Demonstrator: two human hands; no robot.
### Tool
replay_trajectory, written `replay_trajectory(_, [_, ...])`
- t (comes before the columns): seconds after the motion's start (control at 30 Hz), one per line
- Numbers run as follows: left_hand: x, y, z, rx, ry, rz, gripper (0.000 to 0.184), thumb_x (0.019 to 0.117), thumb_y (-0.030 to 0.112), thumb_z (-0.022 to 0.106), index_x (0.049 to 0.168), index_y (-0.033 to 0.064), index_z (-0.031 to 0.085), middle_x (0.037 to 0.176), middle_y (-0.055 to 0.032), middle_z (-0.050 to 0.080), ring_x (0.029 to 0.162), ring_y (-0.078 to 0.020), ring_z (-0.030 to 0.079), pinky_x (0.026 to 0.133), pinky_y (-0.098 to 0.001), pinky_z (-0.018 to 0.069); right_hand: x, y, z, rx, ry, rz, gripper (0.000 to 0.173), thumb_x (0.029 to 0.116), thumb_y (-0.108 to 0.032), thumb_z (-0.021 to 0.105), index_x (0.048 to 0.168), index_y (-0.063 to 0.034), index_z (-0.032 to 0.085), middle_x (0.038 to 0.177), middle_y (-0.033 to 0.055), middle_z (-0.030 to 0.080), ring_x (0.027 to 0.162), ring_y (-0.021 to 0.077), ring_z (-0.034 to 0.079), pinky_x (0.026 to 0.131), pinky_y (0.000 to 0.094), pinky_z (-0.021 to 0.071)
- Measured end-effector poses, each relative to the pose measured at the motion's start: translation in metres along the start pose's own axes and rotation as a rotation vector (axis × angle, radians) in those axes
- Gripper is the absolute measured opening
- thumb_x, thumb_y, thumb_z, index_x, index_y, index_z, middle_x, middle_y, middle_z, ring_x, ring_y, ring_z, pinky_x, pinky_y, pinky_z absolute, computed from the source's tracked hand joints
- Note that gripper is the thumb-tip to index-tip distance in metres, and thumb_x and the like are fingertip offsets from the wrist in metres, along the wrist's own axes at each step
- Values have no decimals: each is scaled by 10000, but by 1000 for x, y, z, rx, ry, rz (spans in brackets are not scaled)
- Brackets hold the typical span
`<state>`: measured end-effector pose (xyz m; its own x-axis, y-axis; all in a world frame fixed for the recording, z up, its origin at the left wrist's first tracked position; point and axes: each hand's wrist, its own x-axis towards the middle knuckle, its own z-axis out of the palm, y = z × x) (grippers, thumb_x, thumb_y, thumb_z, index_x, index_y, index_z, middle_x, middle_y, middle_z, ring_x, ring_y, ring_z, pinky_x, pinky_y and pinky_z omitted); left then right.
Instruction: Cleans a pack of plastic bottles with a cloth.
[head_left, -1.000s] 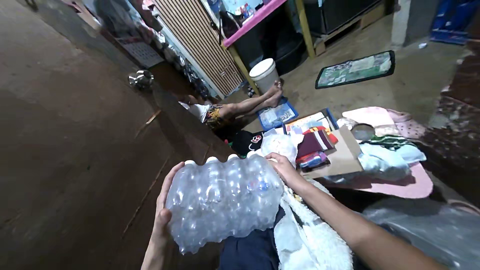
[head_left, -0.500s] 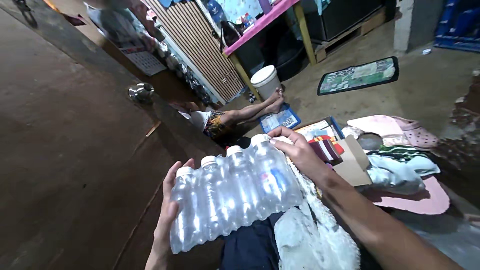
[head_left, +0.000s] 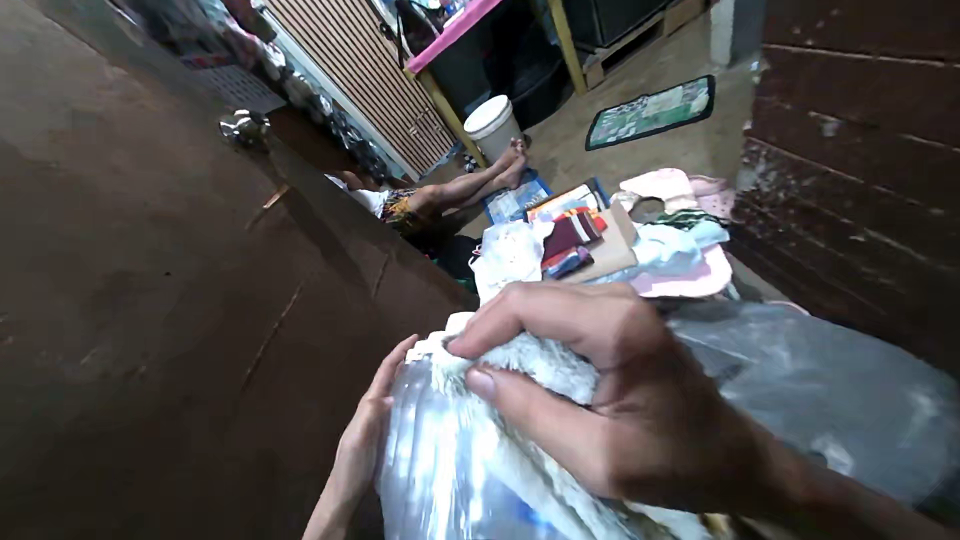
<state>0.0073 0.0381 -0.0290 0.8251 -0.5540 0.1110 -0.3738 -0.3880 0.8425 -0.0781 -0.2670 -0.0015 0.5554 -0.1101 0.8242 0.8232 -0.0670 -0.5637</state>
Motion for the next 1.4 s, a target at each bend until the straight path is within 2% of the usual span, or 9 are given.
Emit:
replay_trajectory(0.1, [-45, 44, 27, 254, 134, -3, 538, 1014, 296, 346, 1506, 112, 464, 1478, -52, 509, 1302, -141, 526, 1068, -341, 469, -31, -15, 7, -99, 36, 52, 143, 904, -77, 666, 1028, -55, 735, 979, -16, 723, 926, 31, 683, 773, 197, 588])
replay_trajectory(0.2, [-92, 74, 50, 361, 143, 169, 658, 1038, 601, 384, 1512, 151, 460, 1585, -57, 404, 1448, -201, 391, 1162, -401, 389, -59, -37, 5, -95, 65, 169, 114, 925, -88, 671, 1022, -82, 730, 913, -42, 712, 823, 3, 671, 686, 175, 580])
replay_trajectory(0.37, [-156, 131, 96, 765, 50, 447, 1033, 703, 921, 519, 1576, 432, 262, 1709, -12, 148, 1574, -278, 109, 1236, -632, 50, -95, -82, 22, -86, 51, 369, 106, 939, -158, 678, 1031, -153, 731, 805, -77, 697, 677, -5, 649, 569, 206, 559])
replay_trajectory(0.5, [-179, 122, 100, 521, 81, 407, 913, 790, 653, 759, 1542, 263, 417, 1641, -62, 339, 1509, -257, 328, 1238, -492, 303, -114, -112, 41, -197, -39, 281, 161, 908, -149, 687, 1057, -133, 748, 846, -60, 707, 764, 9, 658, 645, 215, 555])
replay_trajectory(0.63, [-178, 104, 92, 385, 154, 398, 838, 811, 643, 751, 1486, 214, 502, 1581, -53, 445, 1453, -276, 426, 1173, -447, 424, -123, -123, 56, -254, -95, 233, 139, 893, -136, 678, 1011, -114, 749, 890, -34, 698, 870, 68, 664, 762, 265, 561])
replay_trajectory(0.77, [-167, 101, 80, 342, 184, 411, 831, 804, 634, 763, 1467, 193, 526, 1563, -58, 468, 1438, -281, 448, 1154, -436, 450, -120, -120, 65, -169, -119, 135, 138, 793, -114, 690, 909, -128, 762, 847, -48, 650, 852, 71, 615, 743, 253, 515])
replay_trajectory(0.93, [-131, 97, 61, 283, 225, 392, 824, 772, 477, 845, 1474, 198, 518, 1571, -42, 455, 1436, -251, 447, 1159, -400, 444, -89, -83, 55, 150, -290, -93, 138, 790, -30, 642, 838, -70, 765, 851, 5, 705, 899, 109, 641, 786, 266, 517])
replay_trajectory(1.1, [-75, 86, 41, 334, 267, 454, 790, 794, 548, 803, 1458, 213, 537, 1566, -34, 461, 1455, -261, 420, 1175, -418, 421, -43, -26, 47, 252, -329, -225, 152, 793, -13, 620, 844, -23, 763, 858, 55, 723, 909, 139, 655, 815, 274, 514])
replay_trajectory(1.4, [49, 55, -2, 426, 257, 588, 784, 797, 620, 776, 1439, 224, 562, 1579, -51, 442, 1443, -280, 433, 1162, -429, 436, 54, 88, 37, 47, -176, -101, 159, 785, -7, 631, 883, -48, 749, 866, 3, 698, 891, 66, 649, 765, 214, 545])
